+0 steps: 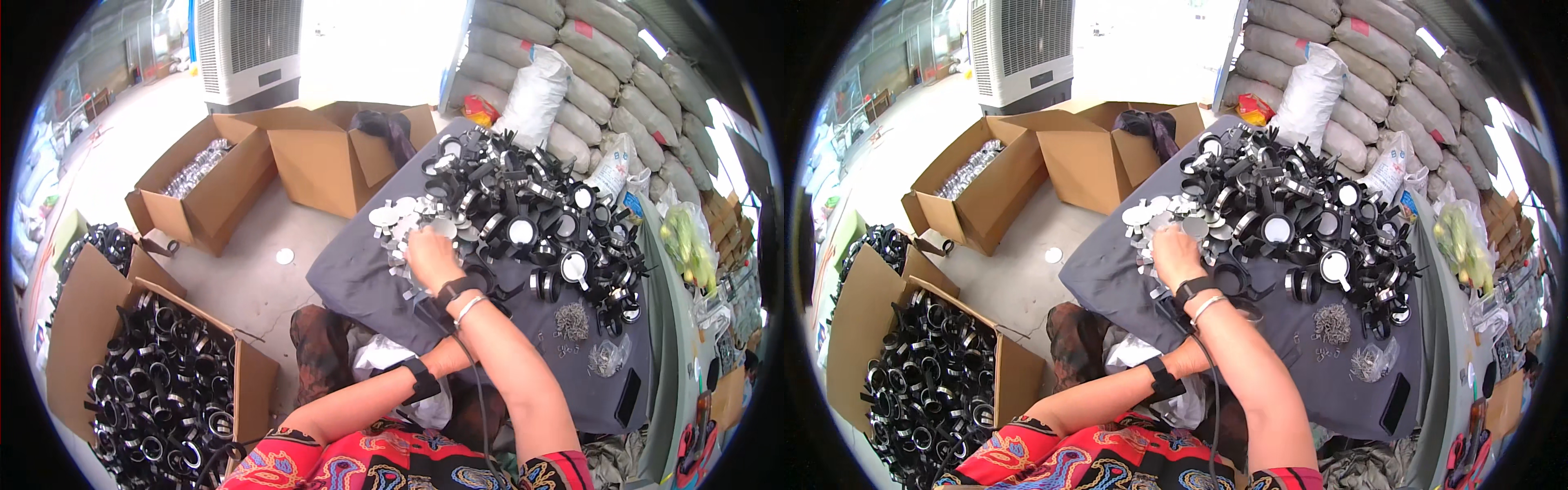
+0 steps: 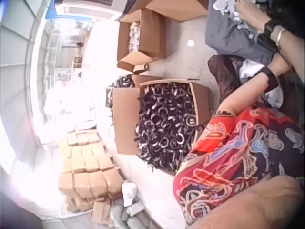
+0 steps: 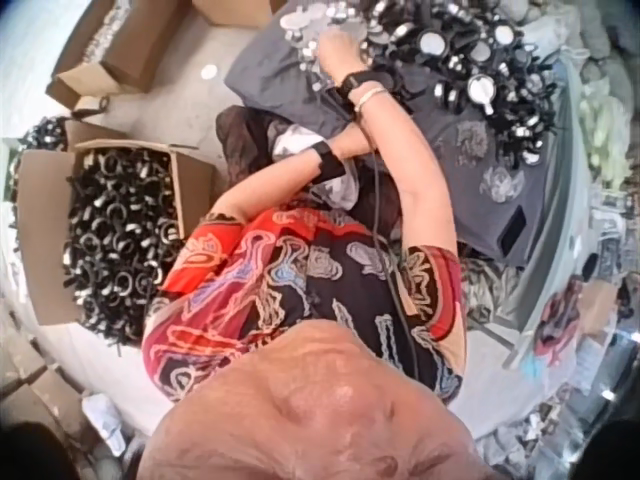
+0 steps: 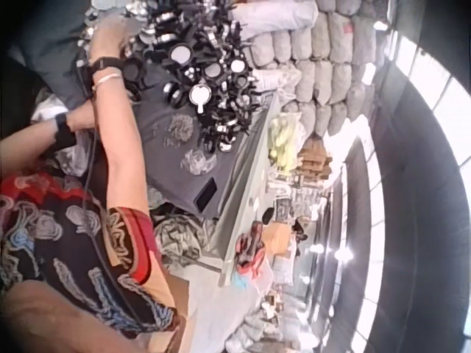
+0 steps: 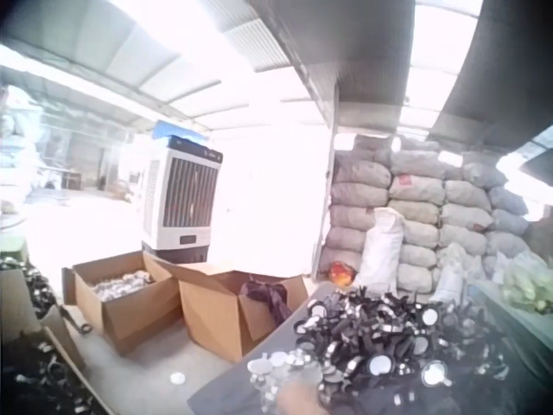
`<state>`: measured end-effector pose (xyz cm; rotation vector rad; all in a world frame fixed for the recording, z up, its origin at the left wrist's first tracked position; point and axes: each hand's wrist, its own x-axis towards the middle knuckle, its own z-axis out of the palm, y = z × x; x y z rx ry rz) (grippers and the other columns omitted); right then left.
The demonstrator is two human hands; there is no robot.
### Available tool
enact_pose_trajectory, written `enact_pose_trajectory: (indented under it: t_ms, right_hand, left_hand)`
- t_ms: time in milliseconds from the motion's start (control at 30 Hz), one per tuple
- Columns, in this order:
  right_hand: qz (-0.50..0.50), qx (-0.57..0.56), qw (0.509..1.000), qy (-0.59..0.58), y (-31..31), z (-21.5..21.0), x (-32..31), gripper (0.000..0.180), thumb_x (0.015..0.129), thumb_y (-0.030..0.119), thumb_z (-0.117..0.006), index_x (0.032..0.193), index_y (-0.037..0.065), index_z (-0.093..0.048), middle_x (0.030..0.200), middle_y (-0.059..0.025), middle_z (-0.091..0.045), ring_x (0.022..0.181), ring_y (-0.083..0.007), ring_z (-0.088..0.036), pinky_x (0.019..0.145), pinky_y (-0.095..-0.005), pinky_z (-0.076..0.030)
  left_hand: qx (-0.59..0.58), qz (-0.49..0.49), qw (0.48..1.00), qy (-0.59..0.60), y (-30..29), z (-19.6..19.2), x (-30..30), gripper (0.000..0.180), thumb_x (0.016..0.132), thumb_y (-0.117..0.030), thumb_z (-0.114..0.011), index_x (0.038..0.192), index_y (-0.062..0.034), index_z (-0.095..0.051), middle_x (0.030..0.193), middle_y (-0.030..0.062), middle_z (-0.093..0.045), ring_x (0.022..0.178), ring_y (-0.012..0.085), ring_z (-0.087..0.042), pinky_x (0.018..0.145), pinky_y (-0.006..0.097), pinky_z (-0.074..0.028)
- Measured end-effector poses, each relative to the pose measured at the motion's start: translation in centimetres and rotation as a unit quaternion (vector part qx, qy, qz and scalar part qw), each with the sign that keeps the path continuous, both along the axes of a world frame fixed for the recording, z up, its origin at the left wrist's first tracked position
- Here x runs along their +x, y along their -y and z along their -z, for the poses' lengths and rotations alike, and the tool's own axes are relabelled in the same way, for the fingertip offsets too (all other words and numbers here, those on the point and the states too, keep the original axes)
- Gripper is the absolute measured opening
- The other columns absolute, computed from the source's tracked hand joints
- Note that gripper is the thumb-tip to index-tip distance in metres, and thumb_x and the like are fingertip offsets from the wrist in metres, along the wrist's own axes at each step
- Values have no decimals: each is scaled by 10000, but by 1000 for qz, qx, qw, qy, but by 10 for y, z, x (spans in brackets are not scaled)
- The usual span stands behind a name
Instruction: Manually assembling metal and plastic components into circular clamps.
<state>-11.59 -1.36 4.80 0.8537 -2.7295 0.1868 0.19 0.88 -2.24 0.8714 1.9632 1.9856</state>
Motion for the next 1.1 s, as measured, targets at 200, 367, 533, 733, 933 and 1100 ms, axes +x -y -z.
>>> enact_pose_trajectory:
  t_ms: [200, 367, 533, 733, 933, 1100]
  right_hand:
    - [-10, 69, 997, -28, 11, -7, 16, 135, 773, 38, -592, 847, 8, -701, 894, -220, -654, 787, -302, -683, 633, -355, -561]
    - [-1, -8, 1000, -7, -2, -7, 9, 159, 725, 152, -677, 785, 5, -671, 879, -204, -633, 802, -339, -655, 703, -407, -538]
    - [27, -220, 973, 60, -14, -34, 4, 232, 684, 214, -721, 738, -1, -653, 821, -211, -629, 829, -336, -635, 735, -402, -506]
    - [20, -545, 785, 294, -42, -36, -3, 200, 803, 128, -680, 837, -34, -569, 686, -103, -624, 535, -155, -620, 445, -271, -499]
    - [-8, -634, 712, 301, -80, -50, 12, 298, 840, 84, -661, 1072, -51, -531, 870, -126, -619, 724, -216, -664, 630, -320, -573]
    - [-11, -601, 739, 304, -133, -70, 60, 189, 902, 43, -566, 1027, -91, -612, 950, -134, -651, 880, -212, -666, 782, -294, -557]
  left_hand:
    - [72, -22, 996, -49, 4, 3, 1, 589, 862, -204, -664, 1331, -8, -366, 1278, 133, -498, 1175, 232, -479, 1024, 335, -368]
    - [-37, -49, 996, -69, 9, -28, 5, 488, 877, -213, -620, 1280, 2, -448, 1216, 120, -557, 1180, 207, -488, 1006, 349, -384]
    - [-51, -95, 994, -33, 1, -5, 5, 403, 894, -207, -589, 1230, -8, -486, 1168, 133, -589, 1099, 217, -539, 939, 353, -425]
    - [92, -141, 985, -24, -2, -8, 2, 235, 909, -146, -571, 1085, 7, -598, 1067, 94, -657, 929, 160, -618, 802, 303, -502]
    - [43, -152, 987, -19, -1, -15, 6, 340, 864, -124, -634, 1167, -4, -534, 820, 117, -664, 731, 123, -599, 670, 312, -498]
    - [25, -166, 986, -7, 2, -15, 8, 499, 842, -111, -650, 1302, -34, -472, 782, 98, -631, 681, 145, -566, 656, 300, -474]
